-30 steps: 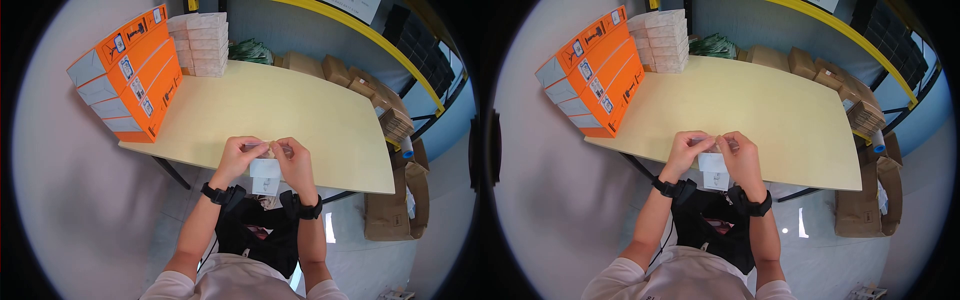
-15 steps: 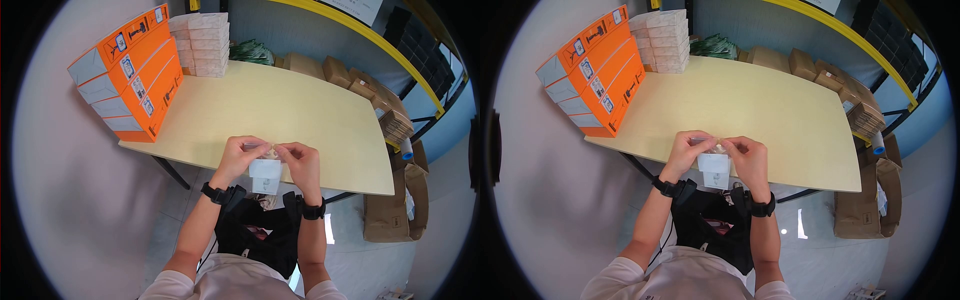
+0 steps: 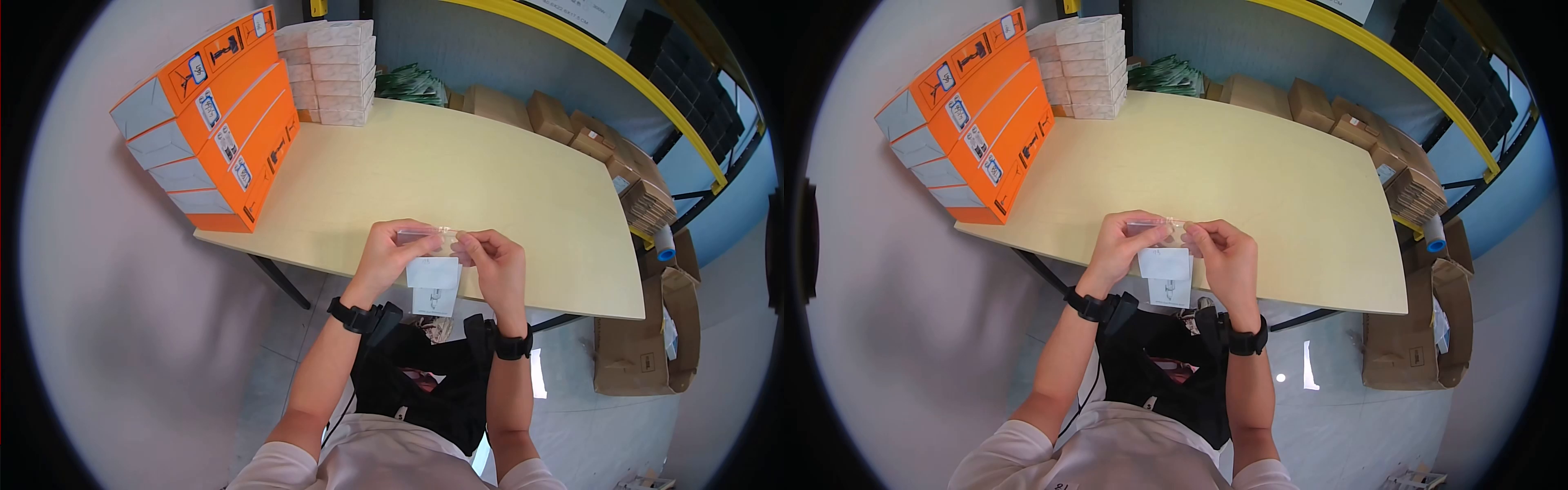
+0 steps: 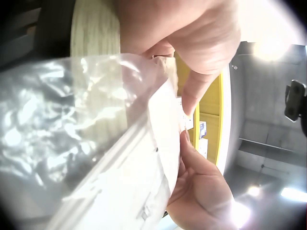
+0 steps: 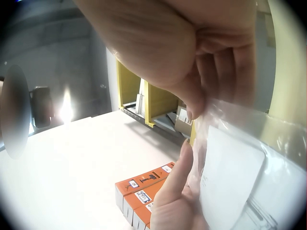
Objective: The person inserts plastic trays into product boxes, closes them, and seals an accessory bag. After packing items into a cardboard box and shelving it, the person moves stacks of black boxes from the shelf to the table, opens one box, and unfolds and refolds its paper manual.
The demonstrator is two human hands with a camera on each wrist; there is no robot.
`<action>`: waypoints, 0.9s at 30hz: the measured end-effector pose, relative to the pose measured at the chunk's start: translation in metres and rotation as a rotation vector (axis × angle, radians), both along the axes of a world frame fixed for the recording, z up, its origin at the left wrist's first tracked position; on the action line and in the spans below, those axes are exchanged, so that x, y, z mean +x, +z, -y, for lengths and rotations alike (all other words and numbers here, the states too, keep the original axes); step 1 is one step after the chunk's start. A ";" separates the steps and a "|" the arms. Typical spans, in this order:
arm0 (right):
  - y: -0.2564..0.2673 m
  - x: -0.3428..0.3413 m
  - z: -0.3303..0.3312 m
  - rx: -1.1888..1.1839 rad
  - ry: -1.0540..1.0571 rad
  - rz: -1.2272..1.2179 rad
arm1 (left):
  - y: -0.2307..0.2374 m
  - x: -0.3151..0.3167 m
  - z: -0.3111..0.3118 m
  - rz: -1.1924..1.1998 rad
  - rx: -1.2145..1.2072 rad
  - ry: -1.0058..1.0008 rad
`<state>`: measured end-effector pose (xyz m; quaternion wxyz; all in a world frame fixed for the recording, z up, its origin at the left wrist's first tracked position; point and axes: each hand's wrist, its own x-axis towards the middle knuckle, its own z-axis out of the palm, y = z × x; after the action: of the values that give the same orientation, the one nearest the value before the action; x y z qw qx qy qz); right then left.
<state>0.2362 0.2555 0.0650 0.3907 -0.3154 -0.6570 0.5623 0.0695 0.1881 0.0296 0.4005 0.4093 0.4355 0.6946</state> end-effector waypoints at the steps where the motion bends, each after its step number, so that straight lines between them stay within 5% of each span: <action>1: 0.000 0.000 0.000 -0.003 -0.004 -0.008 | -0.002 -0.001 -0.001 0.000 0.000 0.000; 27: -0.010 0.001 -0.005 0.025 -0.019 -0.069 | -0.002 0.000 0.000 0.022 -0.006 0.045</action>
<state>0.2369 0.2601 0.0551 0.4226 -0.2972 -0.6468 0.5610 0.0697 0.1885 0.0280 0.3908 0.3904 0.4424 0.7065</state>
